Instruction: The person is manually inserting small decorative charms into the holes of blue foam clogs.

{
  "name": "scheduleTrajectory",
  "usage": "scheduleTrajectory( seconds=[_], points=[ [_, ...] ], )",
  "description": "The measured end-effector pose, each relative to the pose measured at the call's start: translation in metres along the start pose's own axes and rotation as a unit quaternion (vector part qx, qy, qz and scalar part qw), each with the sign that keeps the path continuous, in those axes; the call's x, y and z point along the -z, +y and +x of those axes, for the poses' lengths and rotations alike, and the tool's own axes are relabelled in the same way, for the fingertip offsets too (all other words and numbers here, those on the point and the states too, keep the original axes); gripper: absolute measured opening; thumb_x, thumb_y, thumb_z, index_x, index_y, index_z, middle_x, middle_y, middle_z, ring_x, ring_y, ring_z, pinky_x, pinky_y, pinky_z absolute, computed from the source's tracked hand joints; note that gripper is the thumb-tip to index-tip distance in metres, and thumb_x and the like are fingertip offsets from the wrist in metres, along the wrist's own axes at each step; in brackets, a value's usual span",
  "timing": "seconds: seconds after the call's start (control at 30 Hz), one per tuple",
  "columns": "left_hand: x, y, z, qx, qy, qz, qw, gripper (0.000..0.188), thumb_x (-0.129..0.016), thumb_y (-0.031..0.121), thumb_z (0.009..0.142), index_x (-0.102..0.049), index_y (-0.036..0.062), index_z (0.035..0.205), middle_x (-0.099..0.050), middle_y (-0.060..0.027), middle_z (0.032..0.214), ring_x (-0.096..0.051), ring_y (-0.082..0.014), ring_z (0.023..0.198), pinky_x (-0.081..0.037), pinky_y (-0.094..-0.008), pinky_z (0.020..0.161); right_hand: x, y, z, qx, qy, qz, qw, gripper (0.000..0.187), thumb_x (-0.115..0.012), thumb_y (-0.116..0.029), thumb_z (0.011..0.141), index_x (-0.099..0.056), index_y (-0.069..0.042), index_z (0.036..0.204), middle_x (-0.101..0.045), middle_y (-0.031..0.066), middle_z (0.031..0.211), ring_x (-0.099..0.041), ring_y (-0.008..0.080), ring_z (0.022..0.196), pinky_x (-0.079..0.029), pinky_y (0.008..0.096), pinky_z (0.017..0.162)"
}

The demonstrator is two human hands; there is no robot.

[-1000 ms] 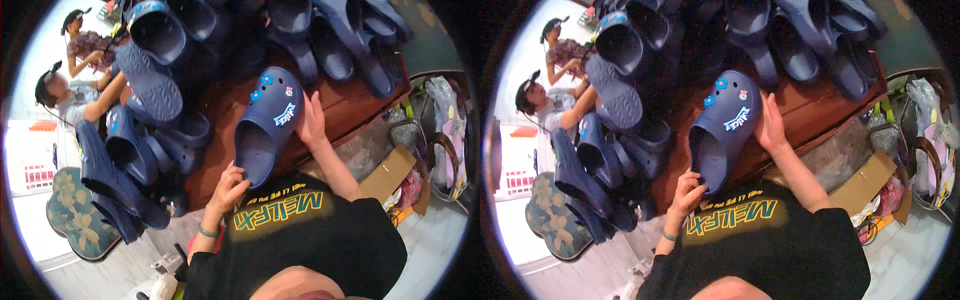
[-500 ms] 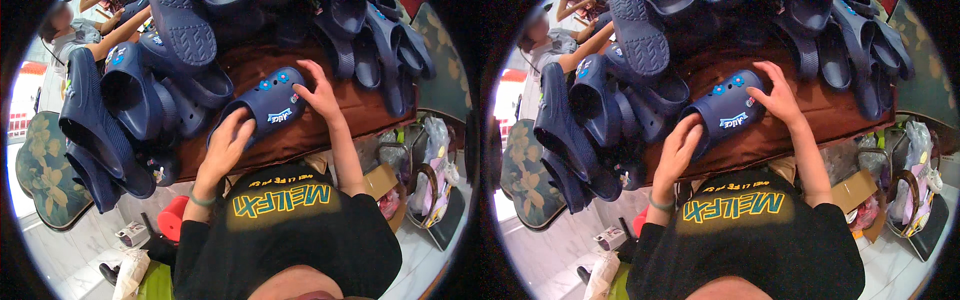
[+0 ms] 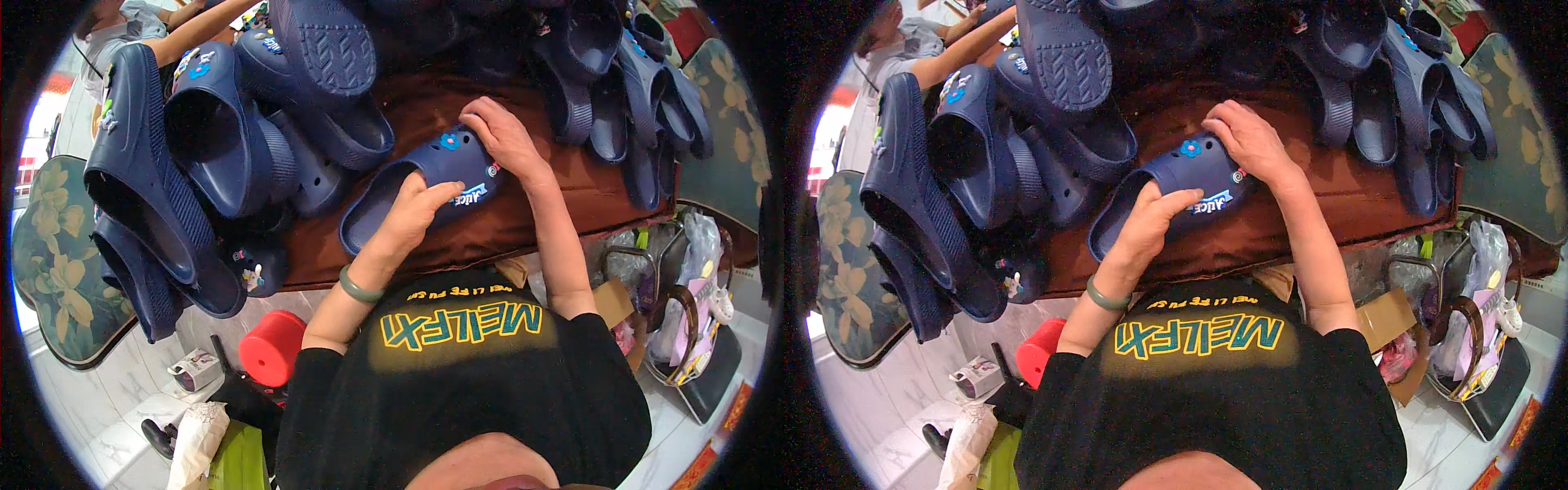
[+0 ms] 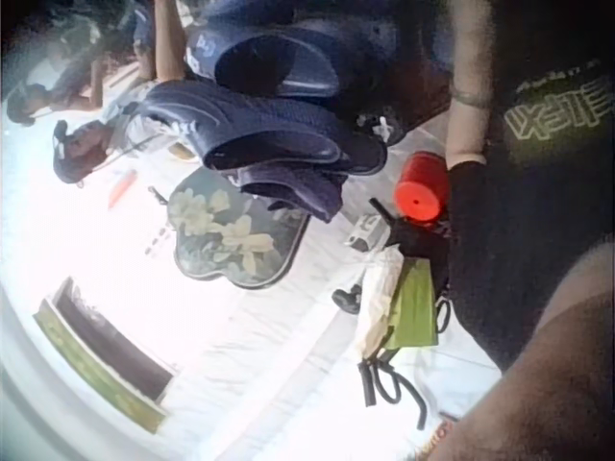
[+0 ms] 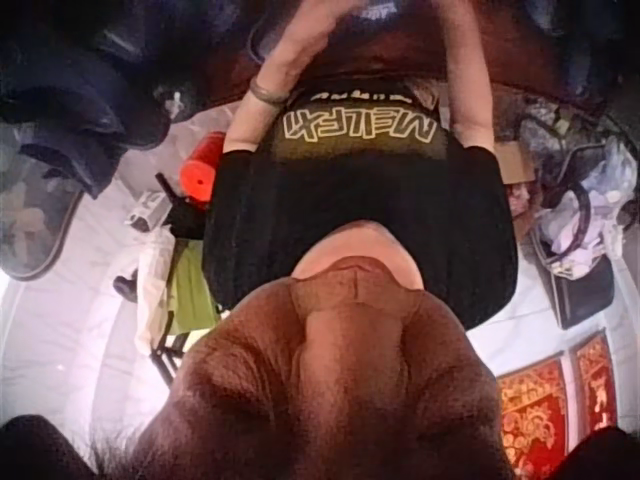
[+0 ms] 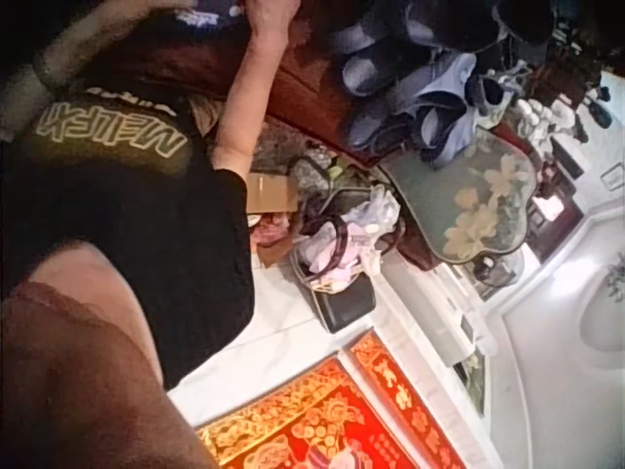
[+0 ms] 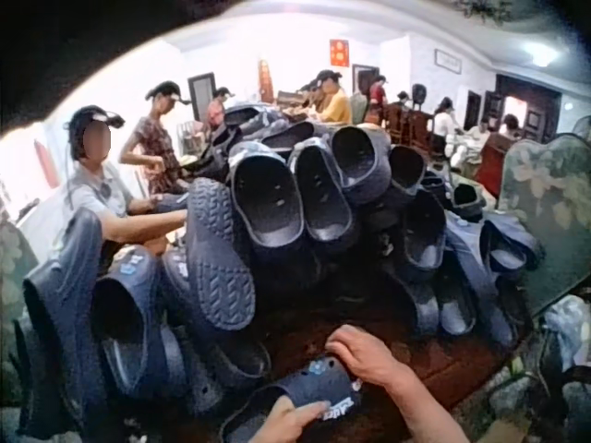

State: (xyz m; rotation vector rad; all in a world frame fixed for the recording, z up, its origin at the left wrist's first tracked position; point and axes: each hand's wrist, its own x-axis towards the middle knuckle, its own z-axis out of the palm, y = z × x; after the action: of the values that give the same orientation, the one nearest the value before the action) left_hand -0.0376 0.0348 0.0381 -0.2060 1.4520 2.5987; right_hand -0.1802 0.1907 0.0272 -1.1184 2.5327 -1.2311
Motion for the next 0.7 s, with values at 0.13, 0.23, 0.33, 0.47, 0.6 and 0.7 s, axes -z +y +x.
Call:
scheduleTrajectory(
  seconds=[0.13, 0.23, 0.33, 0.47, 0.6, 0.7],
  points=[
    [0.005, -0.003, 0.001, -0.002, -0.020, 0.003, 1.000, 0.040, -0.063, 0.004, 0.083, -0.055, -0.0013, 0.121, -0.063, -0.0073, 0.111, -0.061, -0.0152, 0.101, -0.049, -0.0301, 0.092, -0.001, -0.003, 0.016, -0.019, -0.028, -0.120, 0.992, 0.020, -0.051, -0.021, 0.096, -0.062, -0.005, 0.100, -0.064, 0.0105, 0.099, -0.062, 0.0273, 0.095, -0.048, 0.0362, 0.083],
    [-0.002, 0.001, -0.001, -0.009, 0.027, -0.018, 0.999, 0.043, -0.066, 0.002, 0.079, -0.055, -0.0018, 0.121, -0.064, -0.0086, 0.110, -0.062, -0.0169, 0.101, -0.050, -0.0307, 0.090, 0.000, -0.004, 0.019, -0.015, -0.066, -0.026, 0.997, 0.025, -0.048, -0.026, 0.097, -0.063, -0.007, 0.103, -0.066, 0.0104, 0.100, -0.063, 0.0305, 0.095, -0.049, 0.0392, 0.083],
    [0.002, 0.002, -0.001, -0.004, 0.022, -0.030, 0.999, 0.049, -0.068, -0.001, 0.076, -0.053, -0.0019, 0.122, -0.063, -0.0103, 0.112, -0.063, -0.0192, 0.101, -0.051, -0.0320, 0.090, 0.003, -0.009, 0.016, 0.025, -0.093, 0.049, 0.994, 0.026, -0.047, -0.028, 0.097, -0.063, -0.009, 0.105, -0.067, 0.0092, 0.102, -0.062, 0.0299, 0.095, -0.048, 0.0385, 0.085],
    [0.005, 0.001, -0.001, 0.008, 0.025, -0.047, 0.999, 0.052, -0.069, -0.001, 0.074, -0.051, -0.0019, 0.123, -0.063, -0.0106, 0.111, -0.063, -0.0207, 0.101, -0.051, -0.0327, 0.091, 0.007, -0.028, 0.008, 0.170, -0.106, -0.103, 0.974, 0.024, -0.049, -0.029, 0.095, -0.064, -0.013, 0.105, -0.066, 0.0061, 0.104, -0.061, 0.0260, 0.098, -0.044, 0.0364, 0.091],
    [0.007, 0.003, -0.001, 0.020, 0.027, -0.069, 0.997, 0.053, -0.071, -0.001, 0.074, -0.050, -0.0020, 0.123, -0.062, -0.0101, 0.110, -0.062, -0.0207, 0.103, -0.051, -0.0328, 0.091, -0.001, -0.033, 0.011, 0.156, -0.094, -0.103, 0.978, 0.022, -0.051, -0.029, 0.094, -0.065, -0.012, 0.097, -0.064, 0.0059, 0.094, -0.061, 0.0268, 0.091, -0.046, 0.0398, 0.086],
    [0.006, -0.003, 0.001, 0.030, 0.027, -0.042, 0.998, 0.051, -0.071, 0.001, 0.075, -0.051, -0.0018, 0.122, -0.063, -0.0087, 0.109, -0.062, -0.0194, 0.103, -0.049, -0.0313, 0.092, -0.017, -0.028, 0.015, 0.099, -0.030, -0.130, 0.986, 0.023, -0.050, -0.028, 0.095, -0.065, -0.011, 0.096, -0.064, 0.0084, 0.090, -0.061, 0.0304, 0.086, -0.048, 0.0423, 0.078]
  ],
)
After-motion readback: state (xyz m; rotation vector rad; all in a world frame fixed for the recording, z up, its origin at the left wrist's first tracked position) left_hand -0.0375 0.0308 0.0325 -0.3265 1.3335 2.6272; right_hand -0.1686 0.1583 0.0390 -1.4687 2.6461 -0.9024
